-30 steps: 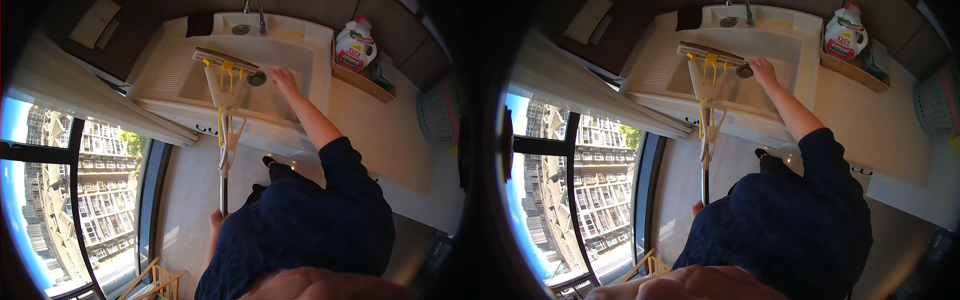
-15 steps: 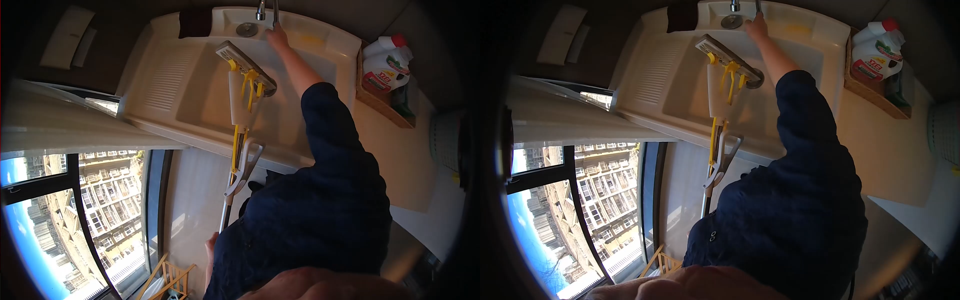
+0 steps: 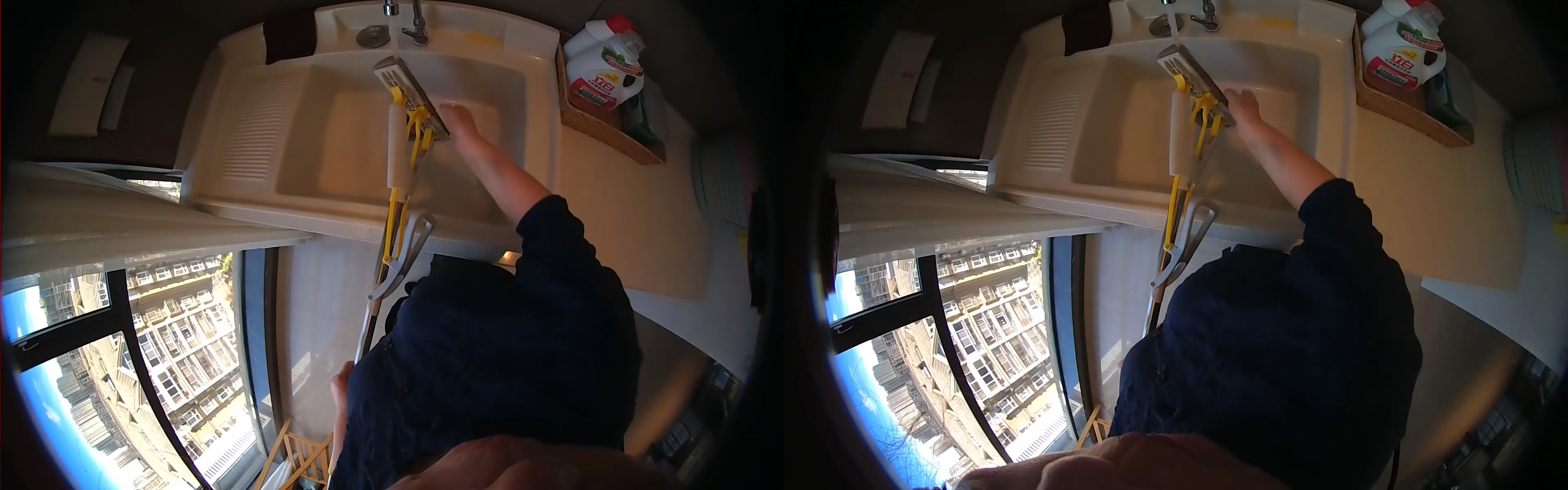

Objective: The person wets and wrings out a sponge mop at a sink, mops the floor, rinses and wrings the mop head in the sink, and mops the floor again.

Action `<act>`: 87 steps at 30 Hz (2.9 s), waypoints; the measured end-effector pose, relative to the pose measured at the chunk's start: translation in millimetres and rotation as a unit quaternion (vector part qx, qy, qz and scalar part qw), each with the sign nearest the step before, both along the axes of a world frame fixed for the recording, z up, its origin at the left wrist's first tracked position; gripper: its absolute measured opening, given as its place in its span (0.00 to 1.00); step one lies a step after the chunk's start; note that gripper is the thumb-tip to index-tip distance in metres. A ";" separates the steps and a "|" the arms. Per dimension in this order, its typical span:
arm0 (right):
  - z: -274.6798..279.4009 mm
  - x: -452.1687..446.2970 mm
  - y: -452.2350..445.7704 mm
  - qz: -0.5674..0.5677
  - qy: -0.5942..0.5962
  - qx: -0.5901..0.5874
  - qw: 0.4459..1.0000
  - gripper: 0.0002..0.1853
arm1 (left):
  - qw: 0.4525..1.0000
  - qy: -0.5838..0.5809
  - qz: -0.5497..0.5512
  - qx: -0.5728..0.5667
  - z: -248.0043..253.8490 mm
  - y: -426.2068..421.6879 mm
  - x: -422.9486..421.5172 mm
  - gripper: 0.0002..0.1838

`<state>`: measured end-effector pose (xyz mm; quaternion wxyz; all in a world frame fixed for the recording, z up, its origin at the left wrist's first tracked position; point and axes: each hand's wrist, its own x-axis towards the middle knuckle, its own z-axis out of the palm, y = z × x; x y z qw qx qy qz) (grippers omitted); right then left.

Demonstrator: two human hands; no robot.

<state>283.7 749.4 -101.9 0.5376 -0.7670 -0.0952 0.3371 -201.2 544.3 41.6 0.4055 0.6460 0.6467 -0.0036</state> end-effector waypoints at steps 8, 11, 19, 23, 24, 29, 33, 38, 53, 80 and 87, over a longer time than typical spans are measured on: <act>39.3 -89.3 -39.3 0.070 0.376 0.068 0.921 0.22 | 0.995 -0.074 0.049 -0.039 -13.7 3.4 9.7 0.07; 46.8 -84.3 -32.4 0.110 0.386 0.125 0.907 0.20 | 0.995 -0.077 0.055 0.010 -13.9 -4.8 22.8 0.09; 71.4 -79.1 -15.5 0.171 0.395 0.218 0.876 0.14 | 0.993 0.006 0.069 0.091 -27.4 -24.4 52.8 0.13; 56.5 -88.4 -22.2 0.156 0.379 0.215 0.887 0.14 | 0.993 -0.010 0.081 0.090 -22.7 -28.2 46.7 0.13; 50.5 -91.3 -26.2 0.143 0.375 0.200 0.894 0.14 | 0.995 -0.005 0.055 0.085 -32.5 -29.9 35.5 0.13; 36.7 -93.0 -44.2 0.086 0.358 0.169 0.914 0.14 | 0.998 -0.004 0.032 0.050 -62.6 -23.7 8.5 0.11; 32.3 -84.6 -43.4 0.063 0.344 0.152 0.924 0.14 | 0.999 -0.011 0.049 0.005 -58.4 -8.8 10.3 0.10; 62.2 -80.1 -27.3 0.104 0.335 0.188 0.918 0.12 | 0.997 0.035 0.062 0.002 -28.5 -0.2 38.6 0.11; 62.0 -118.0 11.7 0.173 0.357 0.210 0.893 0.12 | 0.995 0.020 0.059 0.072 -36.4 -7.8 13.0 0.16; 40.4 -75.2 -25.6 0.109 0.351 0.150 0.918 0.13 | 0.999 -0.050 0.019 0.000 -11.9 15.5 33.6 0.10; 68.3 -104.6 18.4 0.193 0.350 0.191 0.896 0.13 | 0.995 -0.035 0.082 0.040 -29.2 3.9 18.7 0.11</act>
